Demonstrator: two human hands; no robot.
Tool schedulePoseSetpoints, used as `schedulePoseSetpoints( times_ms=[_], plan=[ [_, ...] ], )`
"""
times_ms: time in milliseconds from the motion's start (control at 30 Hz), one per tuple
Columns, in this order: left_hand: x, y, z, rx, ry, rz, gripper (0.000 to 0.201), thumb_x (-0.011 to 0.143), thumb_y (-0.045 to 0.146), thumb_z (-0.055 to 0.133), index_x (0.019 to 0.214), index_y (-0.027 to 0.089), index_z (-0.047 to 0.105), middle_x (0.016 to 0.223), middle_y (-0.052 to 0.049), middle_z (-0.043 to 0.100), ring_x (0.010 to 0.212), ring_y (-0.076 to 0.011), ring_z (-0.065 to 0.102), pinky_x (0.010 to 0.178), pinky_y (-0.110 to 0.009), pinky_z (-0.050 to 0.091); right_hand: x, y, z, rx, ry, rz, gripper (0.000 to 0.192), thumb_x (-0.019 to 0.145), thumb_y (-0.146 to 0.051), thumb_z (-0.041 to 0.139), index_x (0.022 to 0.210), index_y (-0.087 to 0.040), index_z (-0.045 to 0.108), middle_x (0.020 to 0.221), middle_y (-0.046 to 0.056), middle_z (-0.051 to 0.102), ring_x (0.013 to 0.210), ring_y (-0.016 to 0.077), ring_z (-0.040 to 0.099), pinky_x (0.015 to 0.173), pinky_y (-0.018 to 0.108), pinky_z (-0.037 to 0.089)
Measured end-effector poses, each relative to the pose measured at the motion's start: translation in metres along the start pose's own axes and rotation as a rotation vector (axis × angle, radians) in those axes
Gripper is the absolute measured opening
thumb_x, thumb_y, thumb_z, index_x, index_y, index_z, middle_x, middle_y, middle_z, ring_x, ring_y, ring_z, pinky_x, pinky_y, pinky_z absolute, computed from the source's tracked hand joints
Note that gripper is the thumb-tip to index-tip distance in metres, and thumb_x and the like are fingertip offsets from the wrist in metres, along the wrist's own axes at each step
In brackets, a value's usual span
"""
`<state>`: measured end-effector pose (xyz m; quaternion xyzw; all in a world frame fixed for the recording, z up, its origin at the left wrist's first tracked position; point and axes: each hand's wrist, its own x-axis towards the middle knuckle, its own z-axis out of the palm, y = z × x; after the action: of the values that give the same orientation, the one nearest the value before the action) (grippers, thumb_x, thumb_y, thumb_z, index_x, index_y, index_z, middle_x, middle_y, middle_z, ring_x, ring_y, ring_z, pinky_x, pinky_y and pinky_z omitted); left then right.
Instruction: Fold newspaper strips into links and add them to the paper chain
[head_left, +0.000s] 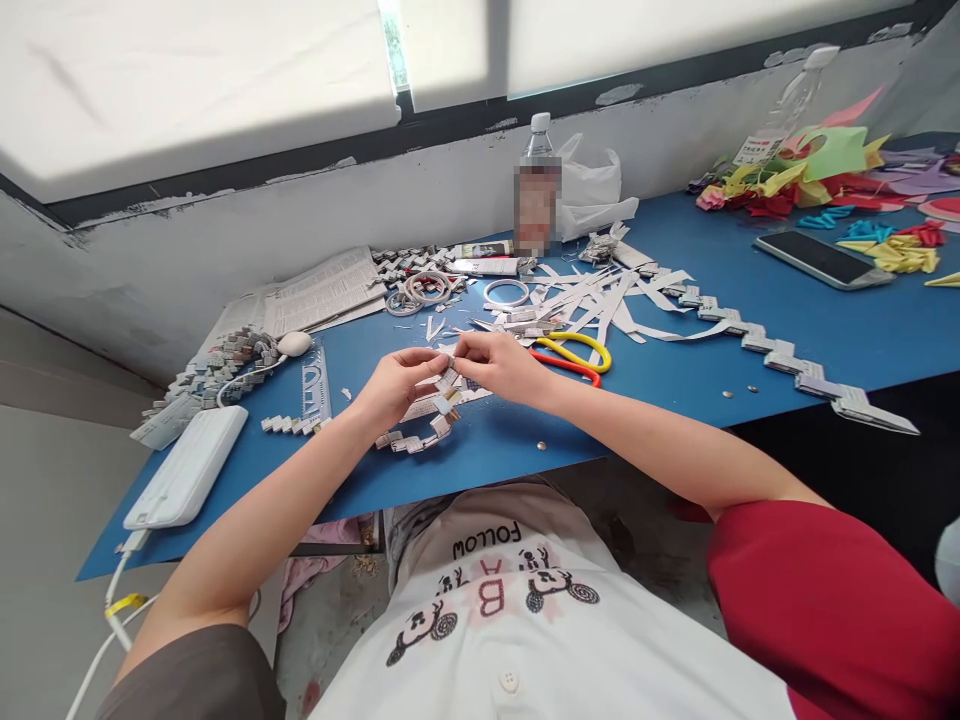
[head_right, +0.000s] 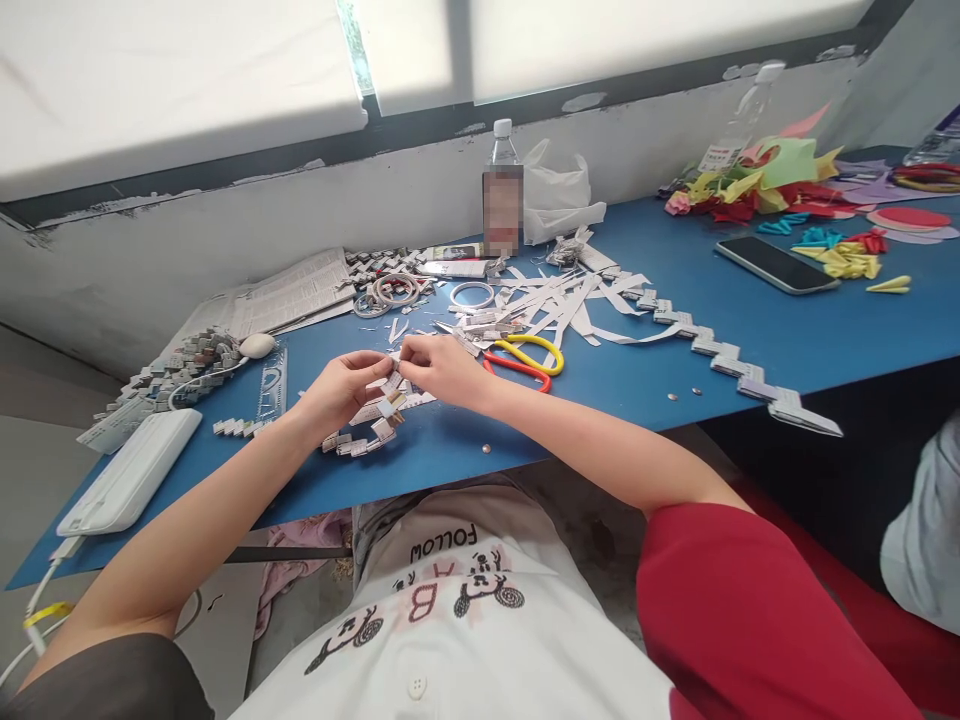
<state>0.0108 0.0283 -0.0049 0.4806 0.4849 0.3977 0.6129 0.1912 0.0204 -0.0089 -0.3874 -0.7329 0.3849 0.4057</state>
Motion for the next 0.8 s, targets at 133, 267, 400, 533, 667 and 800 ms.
schedulePoseSetpoints(
  times_ms=[133,267,400,533,667,800],
  plan=[
    [-0.0026,0.0054,0.002,0.004,0.025,0.033,0.034,0.052,0.038,0.088,0.072,0.016,0.072,0.075,-0.003,0.067,0.069,-0.0129,0.06,0.066,-0.028,0.048,0.002,0.0026,-0.0006,0.006,0.013,0.019,0.021,0.084,-0.037,0.055,0.076,-0.017,0.057,0.054,-0.005,0.049,0.051,0.0089,0.042,0.051,0.023,0.03],
    [-0.005,0.0078,0.0039,-0.015,0.058,0.086,0.032,0.053,0.039,0.088,0.071,0.017,0.072,0.075,-0.002,0.066,0.068,-0.0115,0.058,0.066,-0.027,0.047,0.0035,0.0027,-0.0039,0.0,-0.017,0.129,0.021,0.085,-0.039,0.055,0.084,-0.019,0.053,0.062,-0.002,0.061,0.054,0.0112,0.051,0.051,0.023,0.035],
    [-0.0059,0.0069,0.0046,0.003,0.081,0.111,0.032,0.054,0.039,0.088,0.072,0.017,0.073,0.076,-0.002,0.067,0.069,-0.0117,0.058,0.065,-0.026,0.047,0.003,0.002,-0.0051,0.008,-0.062,0.1,0.014,0.087,-0.032,0.052,0.081,-0.02,0.049,0.065,-0.001,0.064,0.057,0.0117,0.054,0.054,0.024,0.039],
    [-0.0065,0.0057,0.0044,0.032,0.084,0.137,0.034,0.055,0.042,0.087,0.076,0.017,0.075,0.08,-0.005,0.07,0.074,-0.0142,0.06,0.067,-0.028,0.048,0.0031,0.0033,-0.0055,0.007,-0.071,0.041,0.013,0.088,-0.03,0.05,0.08,-0.02,0.049,0.064,-0.003,0.061,0.055,0.0101,0.051,0.054,0.023,0.038],
    [-0.0068,0.0041,0.0039,0.082,0.097,0.165,0.038,0.055,0.045,0.085,0.079,0.018,0.076,0.085,-0.007,0.072,0.08,-0.0179,0.063,0.071,-0.03,0.05,0.0045,0.005,-0.0068,-0.006,-0.088,0.033,0.013,0.087,-0.03,0.051,0.079,-0.019,0.051,0.06,-0.004,0.057,0.053,0.0094,0.047,0.051,0.022,0.034],
    [-0.007,0.0041,0.0035,0.104,0.085,0.161,0.039,0.057,0.046,0.085,0.082,0.017,0.076,0.088,-0.008,0.073,0.083,-0.0196,0.064,0.071,-0.03,0.051,0.0045,0.0048,-0.0053,-0.007,-0.059,0.042,0.012,0.087,-0.028,0.05,0.08,-0.019,0.051,0.061,-0.004,0.058,0.052,0.0089,0.047,0.051,0.022,0.034]
  ],
)
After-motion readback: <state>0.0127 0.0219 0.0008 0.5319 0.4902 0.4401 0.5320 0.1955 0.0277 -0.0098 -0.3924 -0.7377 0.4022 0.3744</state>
